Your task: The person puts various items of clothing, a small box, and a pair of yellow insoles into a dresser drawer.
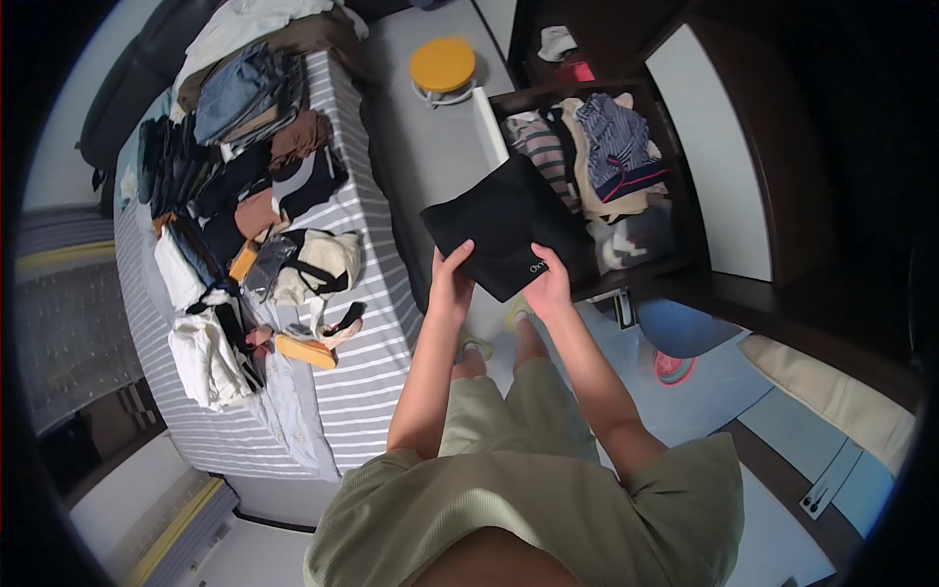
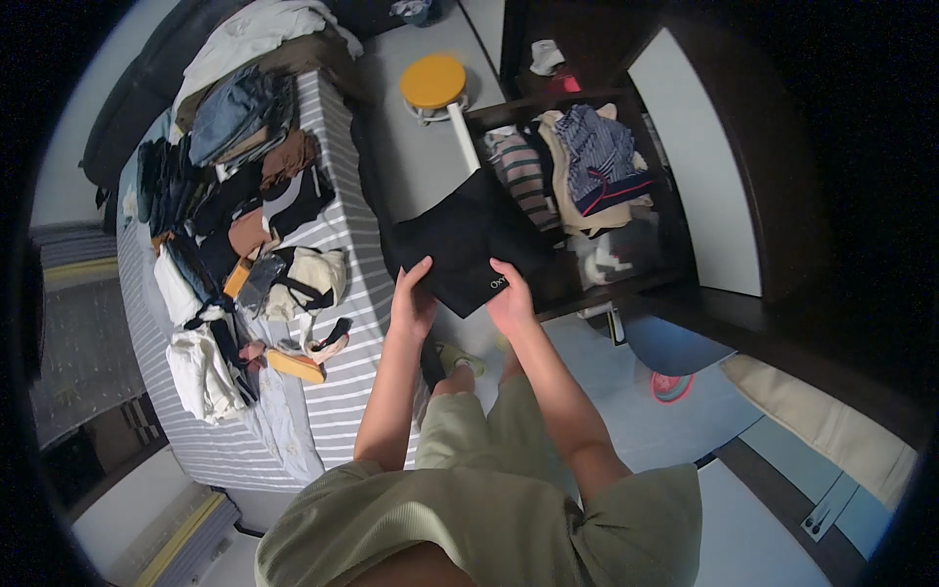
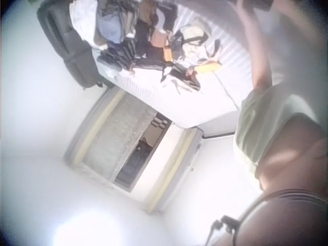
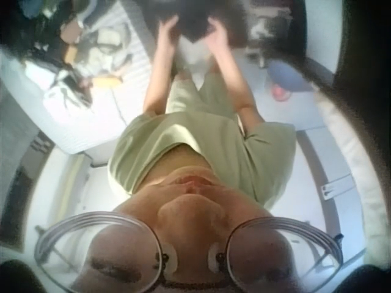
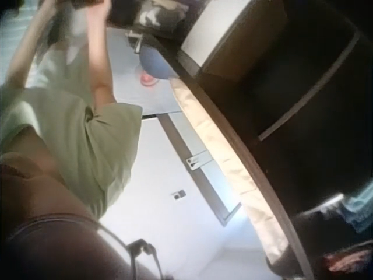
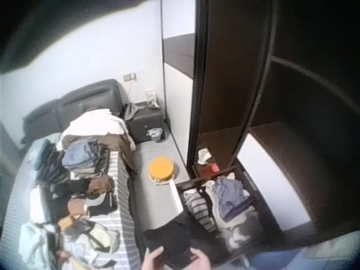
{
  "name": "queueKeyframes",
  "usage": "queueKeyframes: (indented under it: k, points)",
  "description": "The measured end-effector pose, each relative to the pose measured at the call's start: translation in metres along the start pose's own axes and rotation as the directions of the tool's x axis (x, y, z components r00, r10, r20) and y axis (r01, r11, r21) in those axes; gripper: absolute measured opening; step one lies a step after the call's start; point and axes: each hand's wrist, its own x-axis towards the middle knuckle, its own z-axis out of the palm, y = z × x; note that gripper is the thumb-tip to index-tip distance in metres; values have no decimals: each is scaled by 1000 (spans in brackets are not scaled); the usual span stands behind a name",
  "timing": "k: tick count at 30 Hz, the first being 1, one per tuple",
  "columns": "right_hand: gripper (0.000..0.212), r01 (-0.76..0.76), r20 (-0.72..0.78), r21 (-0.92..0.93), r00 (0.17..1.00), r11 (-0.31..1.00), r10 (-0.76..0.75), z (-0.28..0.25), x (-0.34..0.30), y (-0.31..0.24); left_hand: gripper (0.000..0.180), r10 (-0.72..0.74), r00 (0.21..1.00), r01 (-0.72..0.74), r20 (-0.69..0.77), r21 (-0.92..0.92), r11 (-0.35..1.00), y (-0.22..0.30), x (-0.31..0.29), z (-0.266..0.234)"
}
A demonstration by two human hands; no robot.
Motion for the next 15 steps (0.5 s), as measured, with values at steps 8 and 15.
queueKeyframes:
  k: [8, 15]
  points:
    - [38, 83, -25, 61, 996, 995, -81, -23, -3, -104, 35, -224, 974, 224, -6, 67, 972, -46, 52, 90]
    - [38, 246, -34, 118, 969, 962, -244, -33, 21, -177, 22, -270, 948, 247, 167, 143, 958, -70, 113, 173]
